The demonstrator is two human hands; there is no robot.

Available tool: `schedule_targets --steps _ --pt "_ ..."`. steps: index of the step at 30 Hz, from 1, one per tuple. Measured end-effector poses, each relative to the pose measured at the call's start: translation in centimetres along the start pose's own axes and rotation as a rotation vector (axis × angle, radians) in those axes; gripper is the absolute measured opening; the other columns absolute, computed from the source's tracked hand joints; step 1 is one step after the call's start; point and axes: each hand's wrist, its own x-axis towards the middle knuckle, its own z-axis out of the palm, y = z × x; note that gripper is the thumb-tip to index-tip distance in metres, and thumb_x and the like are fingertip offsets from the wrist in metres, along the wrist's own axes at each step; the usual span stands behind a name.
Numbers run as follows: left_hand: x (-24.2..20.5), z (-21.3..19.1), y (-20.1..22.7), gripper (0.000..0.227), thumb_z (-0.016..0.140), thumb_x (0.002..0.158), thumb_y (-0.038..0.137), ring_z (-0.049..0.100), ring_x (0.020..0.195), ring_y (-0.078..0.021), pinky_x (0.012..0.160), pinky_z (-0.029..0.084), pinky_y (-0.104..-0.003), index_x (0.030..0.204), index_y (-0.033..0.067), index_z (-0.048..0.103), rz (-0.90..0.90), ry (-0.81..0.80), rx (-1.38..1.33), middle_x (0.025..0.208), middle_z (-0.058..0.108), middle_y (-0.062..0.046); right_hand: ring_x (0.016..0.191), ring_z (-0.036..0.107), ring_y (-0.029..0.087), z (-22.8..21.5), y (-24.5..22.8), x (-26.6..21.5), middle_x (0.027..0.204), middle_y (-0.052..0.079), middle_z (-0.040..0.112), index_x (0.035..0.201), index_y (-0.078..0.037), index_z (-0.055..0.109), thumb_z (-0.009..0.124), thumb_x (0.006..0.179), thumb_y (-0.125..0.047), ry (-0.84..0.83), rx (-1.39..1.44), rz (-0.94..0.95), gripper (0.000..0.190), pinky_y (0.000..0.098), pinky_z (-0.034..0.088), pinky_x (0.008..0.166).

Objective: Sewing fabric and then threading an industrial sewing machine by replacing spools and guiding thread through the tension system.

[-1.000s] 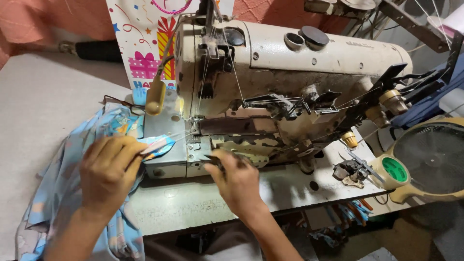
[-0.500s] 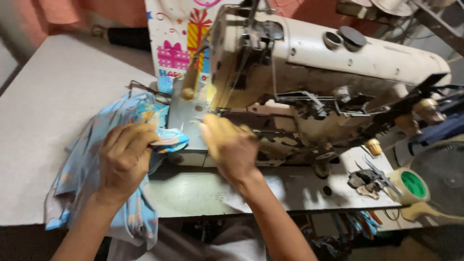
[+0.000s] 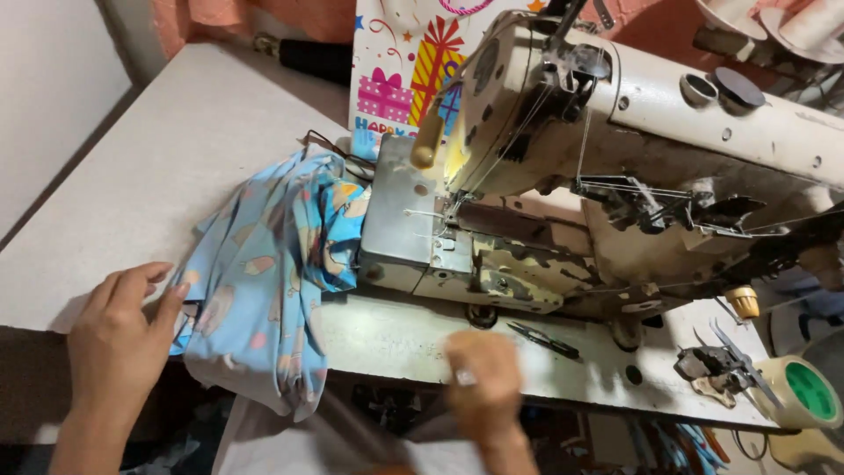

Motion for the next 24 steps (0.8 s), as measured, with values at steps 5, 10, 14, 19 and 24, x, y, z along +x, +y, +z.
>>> schedule_targets --steps 5,10,14,19,24 --pt "1.5 0.6 0.8 0.055 0.075 0.09 0.021 0.069 0.105 -0.0333 0.086 0.06 -0.047 0.141 0.0073 0.061 -0.118 -0.247 0.021 0.122 0.071 -0.014 0.088 0.063 0.026 3.7 -11.4 -0.6 0.135 0.016 0.067 0.124 -0.006 0.065 0.063 0.11 -0.015 -0.556 0.668 -0.604 0.017 0.0349 0.046 0.073" --pt "2.0 3.8 -4.1 0.017 0.073 0.097 0.027 0.068 0.094 -0.0424 0.071 0.051 -0.057 0.109 0.0152 0.071 -0.076 -0.161 0.096 0.11 0.074 -0.01 0.066 0.065 0.025 11.7 -17.1 0.6 0.133 0.011 0.05 0.133 -0.011 0.052 0.063 0.106 -0.012 -0.507 0.439 -0.64 0.029 0.04 0.048 0.048" --pt "3.1 4.2 -9.2 0.015 0.073 0.104 0.03 0.068 0.086 -0.034 0.061 0.05 -0.047 0.114 0.0195 0.071 -0.09 -0.128 0.337 0.106 0.074 -0.008 0.087 0.063 0.029 8.1 -13.5 2.1 0.116 0.01 0.051 0.117 -0.013 0.052 0.065 0.099 -0.002 -0.58 0.715 -0.492 0.024 0.044 0.048 0.068" --pt "3.5 6.3 -15.3 0.013 0.073 0.11 0.037 0.072 0.095 -0.0302 0.064 0.053 -0.046 0.119 0.0275 0.072 -0.089 -0.038 0.521 0.113 0.074 -0.002 0.095 0.055 0.02 1.1 0.9 -1.7 0.106 0.006 0.051 0.098 -0.013 0.07 0.061 0.073 0.006 -0.579 0.936 0.245 0.033 0.0275 0.044 0.082" --pt "4.7 6.0 -10.9 0.026 0.083 0.097 0.029 0.069 0.114 -0.0273 0.092 0.055 -0.04 0.122 0.0299 0.078 0.059 0.163 0.633 0.12 0.07 -0.001 0.087 0.067 0.012 -2.2 8.0 -3.2 0.101 0.001 0.075 0.1 -0.011 0.074 0.063 0.094 -0.003 -0.553 0.699 0.651 0.015 0.0255 0.048 0.074"
